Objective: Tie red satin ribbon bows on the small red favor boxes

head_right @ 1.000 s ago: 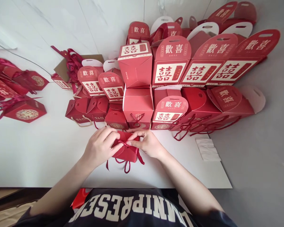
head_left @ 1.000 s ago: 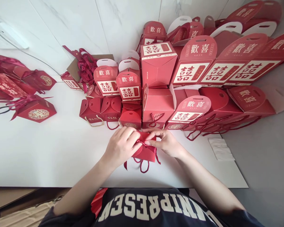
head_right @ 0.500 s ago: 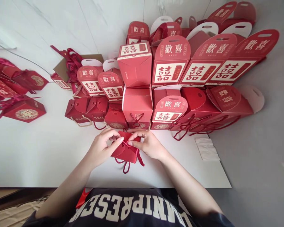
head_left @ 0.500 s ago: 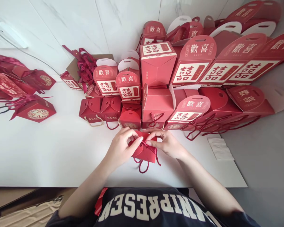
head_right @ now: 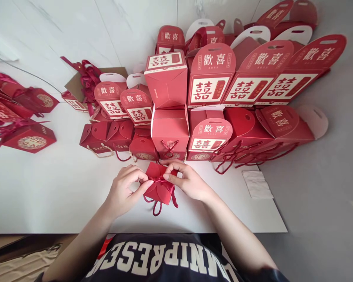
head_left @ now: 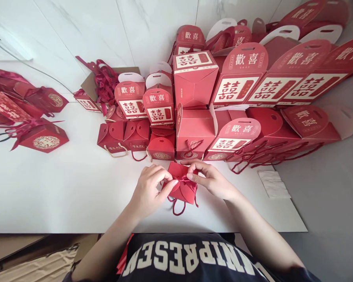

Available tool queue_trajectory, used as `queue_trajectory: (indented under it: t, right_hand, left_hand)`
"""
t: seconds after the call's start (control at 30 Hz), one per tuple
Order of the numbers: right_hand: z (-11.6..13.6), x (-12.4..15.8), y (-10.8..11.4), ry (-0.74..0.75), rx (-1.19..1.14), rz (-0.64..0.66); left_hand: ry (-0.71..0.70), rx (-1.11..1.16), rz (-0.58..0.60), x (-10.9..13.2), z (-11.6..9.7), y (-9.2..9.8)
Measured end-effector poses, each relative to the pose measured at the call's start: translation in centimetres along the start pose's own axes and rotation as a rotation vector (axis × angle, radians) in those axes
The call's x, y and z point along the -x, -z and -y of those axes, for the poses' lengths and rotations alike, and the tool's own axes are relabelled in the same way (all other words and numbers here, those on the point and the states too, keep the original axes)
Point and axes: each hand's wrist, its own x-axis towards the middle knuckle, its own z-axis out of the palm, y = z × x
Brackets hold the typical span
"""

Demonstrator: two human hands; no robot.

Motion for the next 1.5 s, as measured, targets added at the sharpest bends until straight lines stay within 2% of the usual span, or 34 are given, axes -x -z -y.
queue_trajectory:
  t: [0.23, 0.43, 0.53, 0.6, 0.67, 0.8, 0.87, 1.03, 1.17, 1.27, 1.4, 1.5]
  right_hand:
    - [-0.2, 1.0, 0.8, -0.004, 0.032, -0.064]
    - [-0.9, 0.9, 0.7, 0.02, 0.162, -0.157]
    - [-1.0, 0.5, 0.4, 0.051, 0.18, -0.147]
    - [-1.0, 0.4, 0.3, 0.071, 0.16, -0.142]
    - [-0.9, 0.4, 0.1, 0.076, 0.128, -0.134]
    - [-1.0, 0.5, 0.0, 0.075, 0.115, -0.126]
    - [-1.0, 0.5, 0.0, 0.101, 0.138, -0.14]
    - [0.1, 0.6, -0.1, 0.194, 0.246, -0.174]
    - [1.1, 0.9, -0.8, 0.238, 0.376, -0.17]
    - [1.2, 1.1, -1.3, 0.264, 0.459, -0.138]
    - [0.9, 1.2, -1.7, 0.24, 0.485, -0.103]
    - [0.7, 1.2, -1.7, 0.232, 0.459, -0.097]
  left_hand:
    - [-0.052, -0.156, -0.023, 1.4, 0.1, 0.1]
    - [-0.035, -0.321, -0.103, 1.0, 1.0, 0.1]
    - [0.014, -0.303, -0.095, 0.2, 1.2, 0.1]
    - [-0.004, -0.244, -0.085, -0.2, 1.4, 0.2]
    - [-0.071, -0.161, -0.056, -0.4, 1.6, 0.4]
    - [-0.214, 0.055, 0.104, -0.5, 2.2, 1.0]
    - [-0.246, 0.105, 0.134, -0.5, 2.4, 1.5]
    - [-0.191, 0.011, 0.147, -1.2, 2.3, 3.1]
    - [-0.154, -0.131, 0.253, -2.1, 2.0, 3.9]
    - [-0.145, -0.126, 0.305, -2.6, 2.1, 4.0]
    - [-0.236, -0.075, 0.353, -2.8, 2.4, 4.0]
    - [-0.291, -0.129, 0.363, -3.0, 2.5, 4.2]
